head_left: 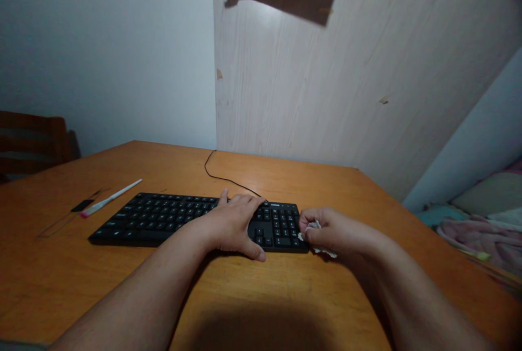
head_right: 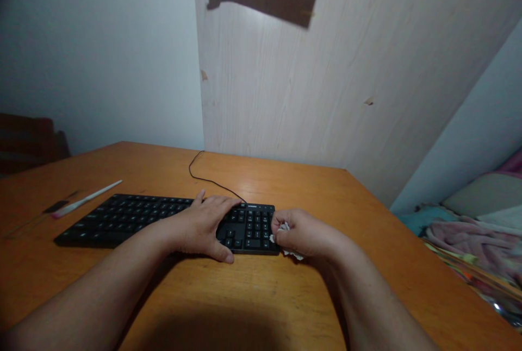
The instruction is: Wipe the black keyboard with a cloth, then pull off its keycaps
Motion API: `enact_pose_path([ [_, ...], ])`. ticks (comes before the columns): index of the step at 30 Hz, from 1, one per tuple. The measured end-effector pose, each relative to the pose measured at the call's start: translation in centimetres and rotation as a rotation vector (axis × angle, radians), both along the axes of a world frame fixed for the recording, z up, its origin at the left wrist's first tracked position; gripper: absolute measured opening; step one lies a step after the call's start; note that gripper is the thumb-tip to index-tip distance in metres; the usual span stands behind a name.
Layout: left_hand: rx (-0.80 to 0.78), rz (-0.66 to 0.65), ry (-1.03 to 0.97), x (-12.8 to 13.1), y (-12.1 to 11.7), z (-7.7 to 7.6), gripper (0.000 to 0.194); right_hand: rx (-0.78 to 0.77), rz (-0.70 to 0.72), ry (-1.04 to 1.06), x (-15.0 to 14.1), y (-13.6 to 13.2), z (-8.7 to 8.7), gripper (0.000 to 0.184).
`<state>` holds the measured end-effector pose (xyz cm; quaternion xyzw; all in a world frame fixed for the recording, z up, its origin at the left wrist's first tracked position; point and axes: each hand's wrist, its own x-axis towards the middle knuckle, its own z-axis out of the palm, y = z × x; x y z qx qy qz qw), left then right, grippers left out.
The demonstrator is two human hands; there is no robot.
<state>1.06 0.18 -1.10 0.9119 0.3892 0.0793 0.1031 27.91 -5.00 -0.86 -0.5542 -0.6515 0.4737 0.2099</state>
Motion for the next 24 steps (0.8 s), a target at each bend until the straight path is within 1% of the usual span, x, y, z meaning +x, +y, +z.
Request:
enact_pose_path([
  [3,-0.005,0.003,0.002,0.0,-0.1,0.1,0.115,0.060,-0.021,-0.031,-0.1,0.4,-0.8,0.009],
  [5,-0.003,0.004,0.005,0.0,-0.1,0.1,0.115,0.072,-0.023,-0.042,-0.1,0.4,-0.8,0.009],
  [11,-0.001,0.006,0.001,0.0,0.0,0.1,0.115,-0.032,0.071,-0.125,-0.2,-0.3,0.1,0.010],
  [13,-0.001,0.003,0.001,0.0,0.0,0.1,0.116,0.004,0.064,-0.132,-0.1,-0.1,-0.1,0.011],
  [16,-0.003,0.004,0.014,0.0,-0.1,0.2,0.115,0.109,0.004,-0.138,0.0,0.4,-0.7,0.012],
  [18,-0.005,0.007,0.027,0.0,-0.2,0.3,0.114,0.134,-0.016,-0.139,0.1,0.5,-0.7,0.011],
  [22,-0.009,0.008,0.036,0.0,-0.2,0.3,0.114,0.002,0.052,-0.145,-0.1,0.2,0.0,0.010],
  [24,-0.007,0.006,0.034,0.0,-0.1,0.3,0.114,-0.023,0.065,-0.155,-0.2,0.1,0.0,0.011],
])
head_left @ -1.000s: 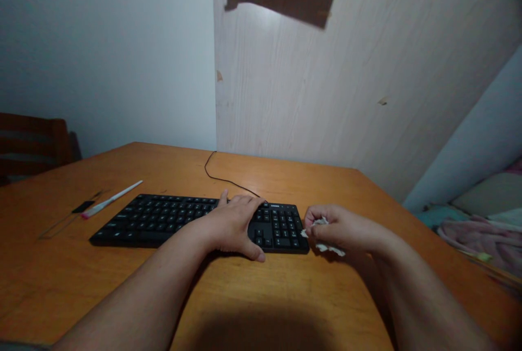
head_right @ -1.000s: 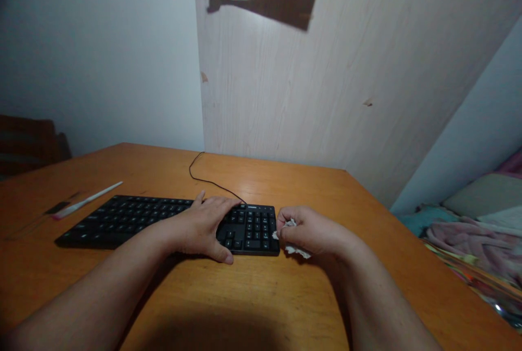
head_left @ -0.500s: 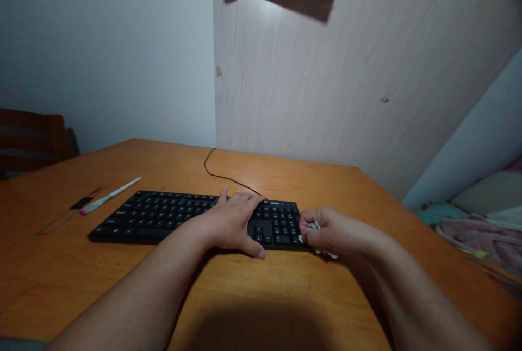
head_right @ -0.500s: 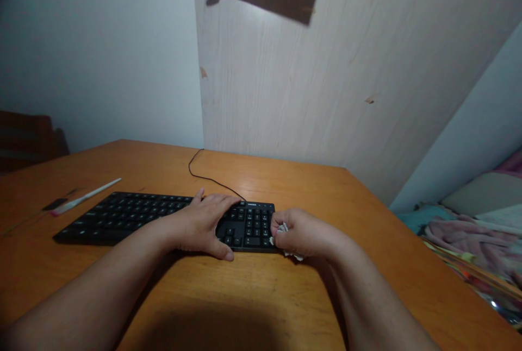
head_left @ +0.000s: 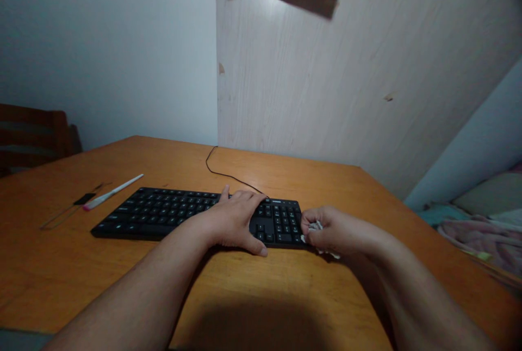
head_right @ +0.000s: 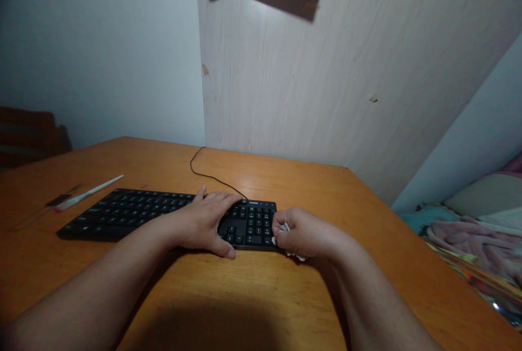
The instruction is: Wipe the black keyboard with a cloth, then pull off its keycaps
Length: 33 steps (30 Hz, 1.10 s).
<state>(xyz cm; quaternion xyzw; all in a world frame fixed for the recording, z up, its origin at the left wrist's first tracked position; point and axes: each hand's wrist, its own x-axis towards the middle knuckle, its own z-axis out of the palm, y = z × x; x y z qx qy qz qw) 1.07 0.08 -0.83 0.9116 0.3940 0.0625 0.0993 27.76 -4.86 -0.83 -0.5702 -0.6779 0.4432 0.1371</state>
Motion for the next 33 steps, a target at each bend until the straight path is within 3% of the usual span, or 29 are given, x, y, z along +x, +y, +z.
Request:
enact_pose_path([
  [6,0.008,0.002,0.007,0.0,0.0,0.0,0.118,0.167,-0.082,-0.030,0.2,0.6,-0.9,0.009],
  [11,-0.004,0.010,0.020,0.1,-0.1,0.2,0.115,0.012,0.001,-0.007,0.2,0.1,-0.5,0.010],
  [17,0.005,0.005,0.007,0.1,0.0,0.1,0.116,0.161,-0.067,-0.016,0.4,0.5,-1.1,0.009],
  [22,0.002,0.009,0.010,0.1,0.0,0.0,0.117,0.009,0.014,-0.006,0.3,-0.1,-0.6,0.010],
  [29,0.004,0.000,-0.003,0.1,0.0,0.0,0.117,0.147,-0.062,0.010,0.4,0.1,-1.0,0.009],
  [33,0.008,-0.005,-0.008,0.1,0.1,-0.1,0.117,0.108,-0.044,0.123,-0.1,-0.6,-0.4,0.005],
])
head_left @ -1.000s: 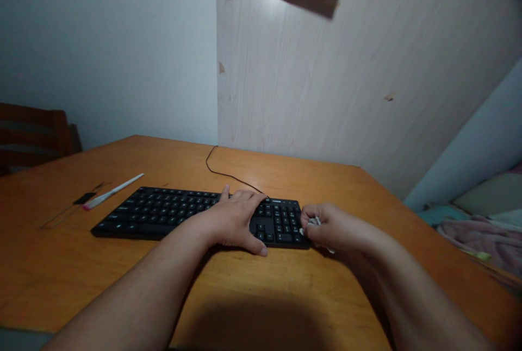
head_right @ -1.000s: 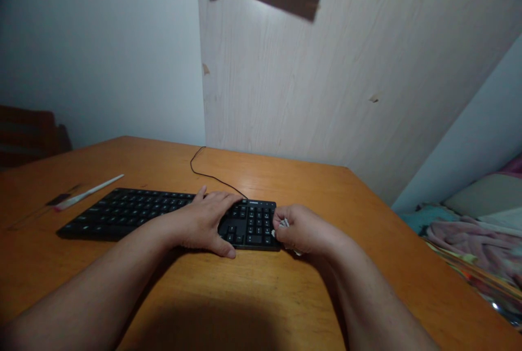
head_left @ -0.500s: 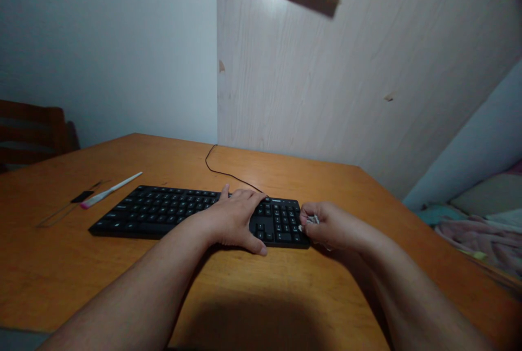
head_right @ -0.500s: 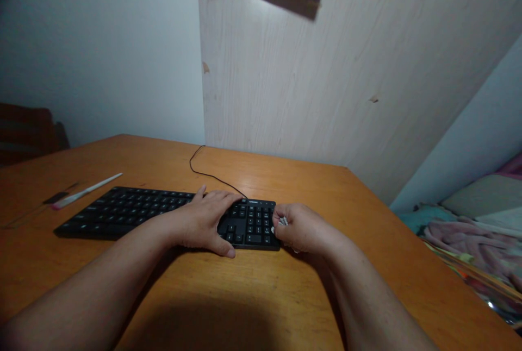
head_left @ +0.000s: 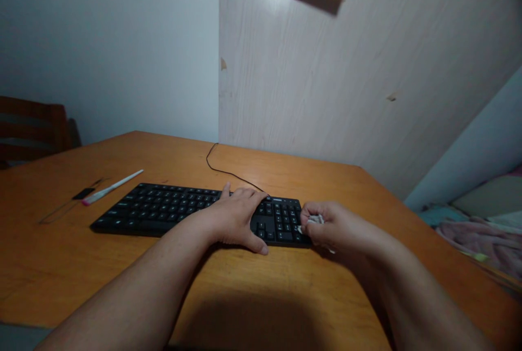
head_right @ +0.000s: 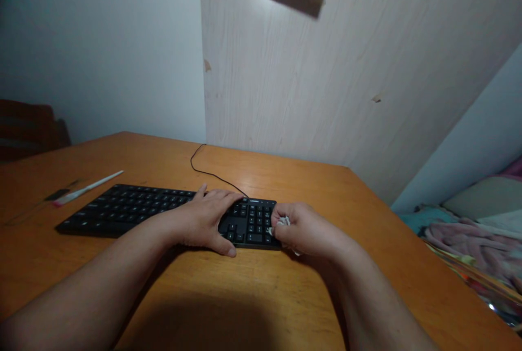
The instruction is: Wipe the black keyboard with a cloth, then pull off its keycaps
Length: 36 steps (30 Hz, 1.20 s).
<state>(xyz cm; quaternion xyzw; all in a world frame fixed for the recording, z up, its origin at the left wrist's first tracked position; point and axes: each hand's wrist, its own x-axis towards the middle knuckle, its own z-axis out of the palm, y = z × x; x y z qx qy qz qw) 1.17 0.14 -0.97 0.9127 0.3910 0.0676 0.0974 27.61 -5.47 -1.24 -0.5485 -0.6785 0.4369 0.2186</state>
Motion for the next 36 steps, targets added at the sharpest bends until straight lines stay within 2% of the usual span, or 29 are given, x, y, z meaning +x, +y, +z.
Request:
enact_pose_path([
  [3,-0.002,0.000,0.004,0.03,0.02,-0.09,0.116,-0.024,0.038,-0.047,-0.60,-0.36,0.18,0.005],
  [8,-0.006,-0.008,0.013,0.03,-0.06,0.04,0.116,0.097,0.015,-0.252,-0.98,-0.21,-0.10,0.006],
  [13,-0.006,-0.010,0.022,0.08,-0.19,0.26,0.118,0.124,0.074,-0.353,-0.95,-0.40,0.32,0.008],
  [19,-0.005,-0.002,0.033,0.14,-0.23,0.26,0.117,0.204,0.062,-0.412,-1.07,-0.35,0.33,0.006],
  [24,0.009,-0.011,0.026,0.05,-0.15,0.09,0.118,0.221,0.125,-0.436,-0.96,-0.31,0.38,0.008],
  [28,0.012,-0.016,0.017,0.04,-0.09,0.00,0.117,0.269,0.104,-0.443,-0.99,-0.21,0.44,0.006],
  [36,0.008,-0.020,0.014,0.09,-0.12,0.03,0.118,0.227,0.097,-0.428,-1.13,-0.51,0.51,0.007],
])
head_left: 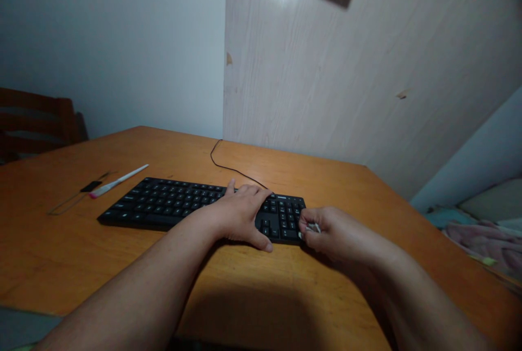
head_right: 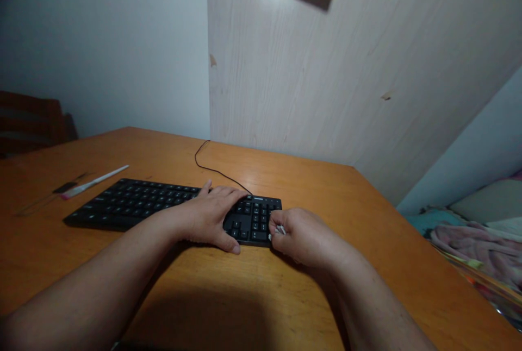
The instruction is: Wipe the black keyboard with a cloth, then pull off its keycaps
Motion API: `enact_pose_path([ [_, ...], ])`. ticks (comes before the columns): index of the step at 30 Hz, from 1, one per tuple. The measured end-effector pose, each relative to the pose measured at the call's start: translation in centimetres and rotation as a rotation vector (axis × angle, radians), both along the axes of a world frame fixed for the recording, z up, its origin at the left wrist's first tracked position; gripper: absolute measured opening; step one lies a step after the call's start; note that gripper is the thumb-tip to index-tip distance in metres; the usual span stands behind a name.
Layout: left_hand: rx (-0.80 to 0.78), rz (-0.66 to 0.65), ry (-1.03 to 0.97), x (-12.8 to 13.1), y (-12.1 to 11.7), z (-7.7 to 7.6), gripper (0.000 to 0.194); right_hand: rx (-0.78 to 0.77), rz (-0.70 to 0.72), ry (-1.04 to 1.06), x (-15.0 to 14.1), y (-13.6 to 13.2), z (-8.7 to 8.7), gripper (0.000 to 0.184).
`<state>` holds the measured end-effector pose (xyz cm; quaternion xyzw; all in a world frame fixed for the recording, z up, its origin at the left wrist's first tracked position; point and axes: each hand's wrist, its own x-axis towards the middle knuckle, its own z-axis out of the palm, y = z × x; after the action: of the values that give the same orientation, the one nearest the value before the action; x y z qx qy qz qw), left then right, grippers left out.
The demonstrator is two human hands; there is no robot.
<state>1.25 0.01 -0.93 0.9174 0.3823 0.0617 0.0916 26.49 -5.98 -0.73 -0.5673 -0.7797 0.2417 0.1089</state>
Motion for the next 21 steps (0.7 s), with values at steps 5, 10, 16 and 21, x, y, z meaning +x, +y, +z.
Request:
enact_pose_path([
  [5,-0.011,0.019,0.009,0.0,0.0,0.1,0.117,-0.006,-0.042,0.064,0.2,0.2,0.0,0.005],
  [10,-0.011,0.007,-0.005,0.0,0.1,0.0,0.116,0.065,-0.135,0.177,1.0,0.7,0.1,0.006],
  [16,-0.001,0.006,0.000,0.0,0.0,0.0,0.116,0.064,-0.066,0.065,0.1,1.1,-0.3,0.005],
  [21,-0.007,0.006,0.007,0.1,0.0,0.1,0.116,0.120,-0.067,-0.078,-0.4,1.4,0.0,0.005],
])
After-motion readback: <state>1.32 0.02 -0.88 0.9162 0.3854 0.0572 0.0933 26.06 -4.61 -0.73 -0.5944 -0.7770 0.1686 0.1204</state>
